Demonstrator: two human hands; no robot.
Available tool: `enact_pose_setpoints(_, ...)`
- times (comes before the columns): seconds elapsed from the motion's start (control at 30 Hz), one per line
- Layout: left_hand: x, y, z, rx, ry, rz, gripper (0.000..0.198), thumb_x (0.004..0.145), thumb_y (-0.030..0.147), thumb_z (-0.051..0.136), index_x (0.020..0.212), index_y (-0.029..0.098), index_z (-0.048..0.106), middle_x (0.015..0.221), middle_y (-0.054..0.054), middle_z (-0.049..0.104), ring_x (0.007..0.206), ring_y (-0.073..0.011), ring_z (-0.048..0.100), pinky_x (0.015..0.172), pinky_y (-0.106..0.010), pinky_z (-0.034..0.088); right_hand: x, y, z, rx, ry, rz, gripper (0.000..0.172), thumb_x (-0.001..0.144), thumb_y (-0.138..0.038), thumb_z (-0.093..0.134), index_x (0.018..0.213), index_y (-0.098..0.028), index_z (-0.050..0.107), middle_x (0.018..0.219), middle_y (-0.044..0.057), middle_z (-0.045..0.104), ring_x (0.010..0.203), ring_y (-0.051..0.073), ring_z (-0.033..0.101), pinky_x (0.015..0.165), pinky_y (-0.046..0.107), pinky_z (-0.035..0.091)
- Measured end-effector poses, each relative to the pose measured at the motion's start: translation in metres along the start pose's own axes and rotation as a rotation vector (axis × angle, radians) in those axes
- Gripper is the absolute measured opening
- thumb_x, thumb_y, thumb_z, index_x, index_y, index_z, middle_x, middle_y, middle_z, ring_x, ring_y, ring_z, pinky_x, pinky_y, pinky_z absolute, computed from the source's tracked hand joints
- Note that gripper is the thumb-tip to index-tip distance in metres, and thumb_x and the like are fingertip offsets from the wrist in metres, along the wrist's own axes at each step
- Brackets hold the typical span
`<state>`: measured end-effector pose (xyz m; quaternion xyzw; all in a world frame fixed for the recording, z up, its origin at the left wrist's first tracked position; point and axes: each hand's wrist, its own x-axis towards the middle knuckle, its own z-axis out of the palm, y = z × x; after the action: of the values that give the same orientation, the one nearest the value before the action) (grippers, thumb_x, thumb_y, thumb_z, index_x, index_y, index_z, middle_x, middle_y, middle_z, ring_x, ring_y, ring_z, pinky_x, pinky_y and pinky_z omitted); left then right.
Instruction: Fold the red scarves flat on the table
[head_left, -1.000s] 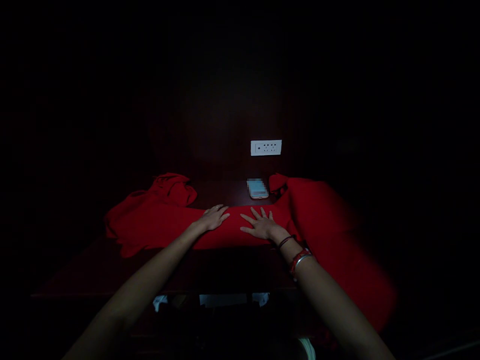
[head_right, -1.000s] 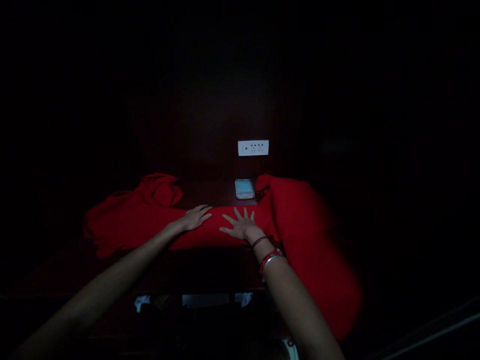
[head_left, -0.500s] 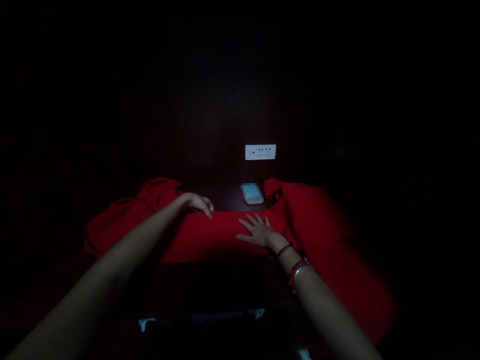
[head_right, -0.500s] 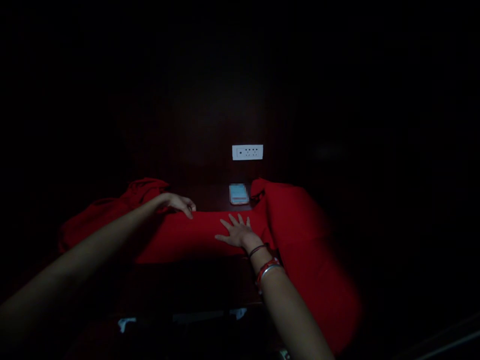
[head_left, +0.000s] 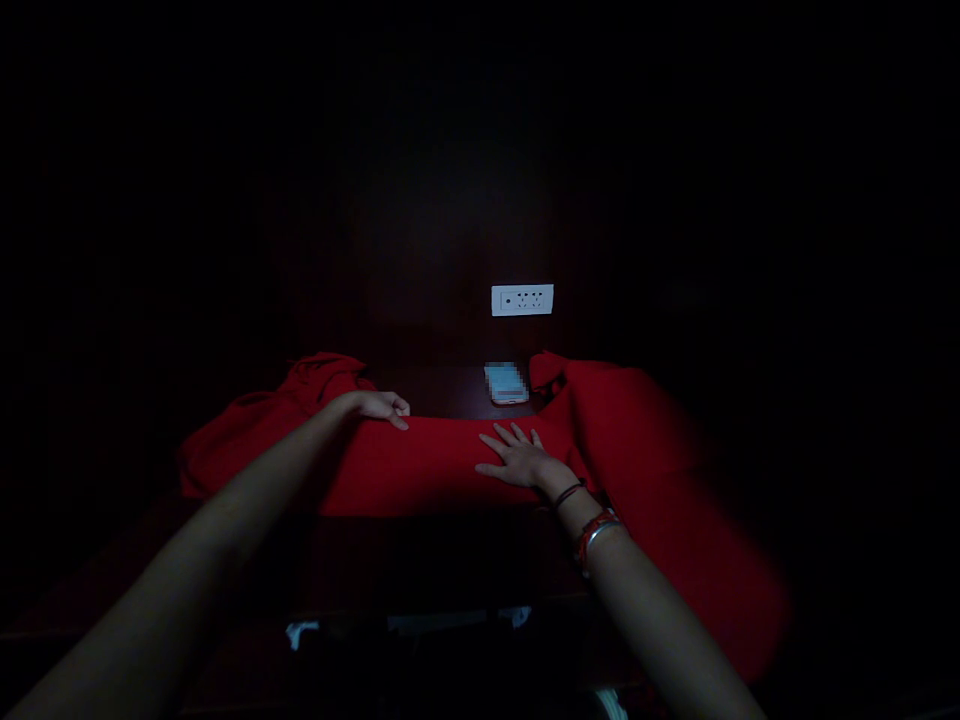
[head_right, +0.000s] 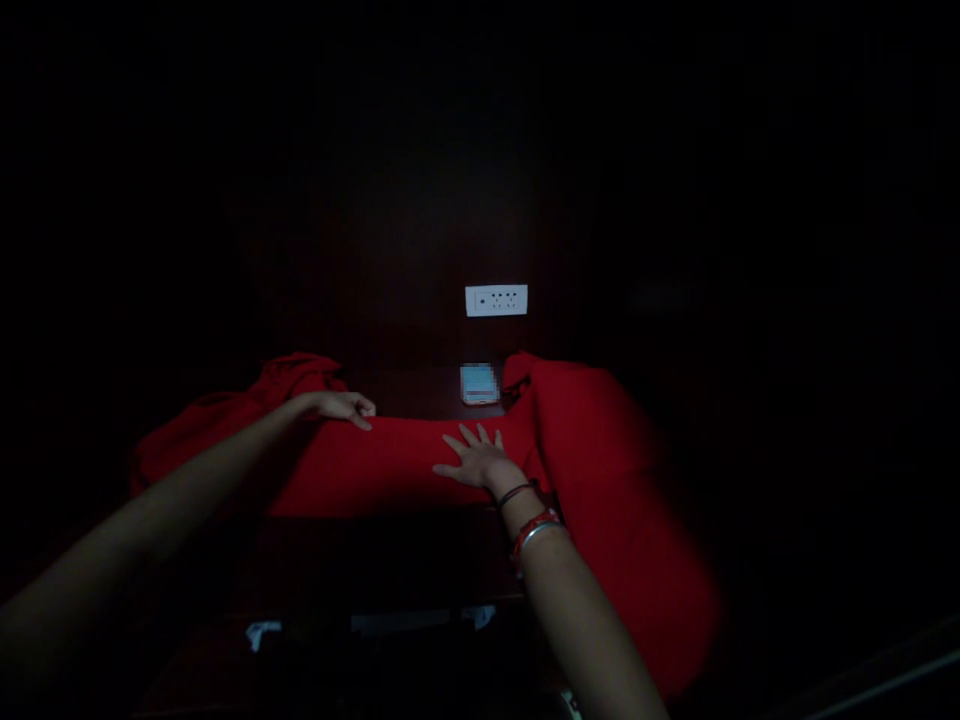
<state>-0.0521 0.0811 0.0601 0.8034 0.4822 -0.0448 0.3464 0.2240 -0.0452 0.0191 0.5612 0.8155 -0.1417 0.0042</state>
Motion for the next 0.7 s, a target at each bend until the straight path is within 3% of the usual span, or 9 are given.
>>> enact_pose_setpoints(0.13,-0.018,-0.02,-0.007,-0.105,-0.098,-0.089,0.035,0.045,0.037,0.065,0.07,0.016,0.052,0.067,0.003,0.054,0.068,-0.0133,0.049,0.063,-0.022,0.036,0.0,0.002,0.0,0.003,-0.006,0.012,0.079,0.067,-0.073,0.021,0.132,-0.03,0.013,0.14,0.005,0.004,0.125,0.031,-0.001,0.096,0.052,0.002)
enact_pose_setpoints(0.27,-0.025,-0.025,-0.009,-0.038,0.045,-0.088,0.032,0.049,0.041,0.061,0.066,0.016,0.051,0.065,0.002,0.053,0.068,-0.0146,0.05,0.064,-0.023,0.037,0.001,0.001,0.0,0.005,-0.012,0.018,0.079,0.066,-0.073,0.021,0.132,-0.03,0.013,0.14,0.004,0.003,0.125,0.03,-0.002,0.097,0.051,0.002)
enact_pose_setpoints(0.33,-0.023,-0.018,-0.007,0.099,0.103,-0.111,0.028,0.051,0.038,0.061,0.065,0.015,0.051,0.065,0.002,0.052,0.07,-0.0156,0.05,0.065,-0.023,0.038,0.002,0.001,0.001,0.0,-0.01,0.021,0.078,0.067,-0.072,0.02,0.132,-0.03,0.013,0.14,0.004,0.003,0.125,0.03,-0.002,0.097,0.05,0.002)
enact_pose_setpoints(0.4,-0.022,-0.004,0.002,0.278,0.169,-0.149,0.03,0.052,0.032,0.061,0.075,0.015,0.055,0.076,-0.001,0.055,0.079,-0.0182,0.05,0.069,-0.025,0.039,0.003,0.002,0.001,-0.004,-0.01,0.029,0.076,0.068,-0.072,0.019,0.132,-0.031,0.012,0.14,0.004,0.003,0.125,0.03,-0.003,0.097,0.051,0.001)
enact_pose_setpoints(0.47,-0.022,0.013,0.02,0.458,0.331,-0.161,0.041,0.058,0.031,0.059,0.096,0.017,0.053,0.099,-0.007,0.052,0.094,-0.0222,0.047,0.077,-0.03,0.038,0.003,0.002,0.002,-0.006,-0.012,0.038,0.076,0.068,-0.071,0.019,0.132,-0.031,0.012,0.14,0.003,0.003,0.125,0.03,-0.003,0.096,0.051,0.0)
enact_pose_setpoints(0.57,-0.027,0.034,0.063,0.614,0.644,-0.02,0.05,0.074,0.04,0.044,0.119,0.019,0.038,0.129,-0.012,0.028,0.115,-0.026,0.03,0.089,-0.038,0.03,0.002,0.001,0.002,-0.011,-0.006,0.043,0.077,0.067,-0.072,0.019,0.132,-0.031,0.012,0.14,0.003,0.003,0.125,0.03,-0.002,0.096,0.051,0.0)
enact_pose_setpoints(0.6,-0.029,0.038,0.079,0.612,0.659,0.053,0.052,0.078,0.044,0.038,0.123,0.019,0.034,0.134,-0.012,0.021,0.12,-0.0254,0.024,0.093,-0.038,0.026,0.002,0.001,0.002,-0.014,-0.003,0.044,0.077,0.067,-0.072,0.019,0.132,-0.031,0.012,0.14,0.003,0.003,0.125,0.03,-0.002,0.097,0.051,0.0)
enact_pose_setpoints(0.7,-0.036,0.039,0.114,0.552,0.505,0.105,0.055,0.081,0.05,0.027,0.129,0.022,0.025,0.138,-0.01,0.015,0.124,-0.0252,0.015,0.096,-0.041,0.022,0.001,0.002,0.003,-0.027,0.011,0.047,0.077,0.067,-0.073,0.018,0.132,-0.031,0.012,0.14,0.003,0.004,0.125,0.03,-0.002,0.097,0.05,0.0)
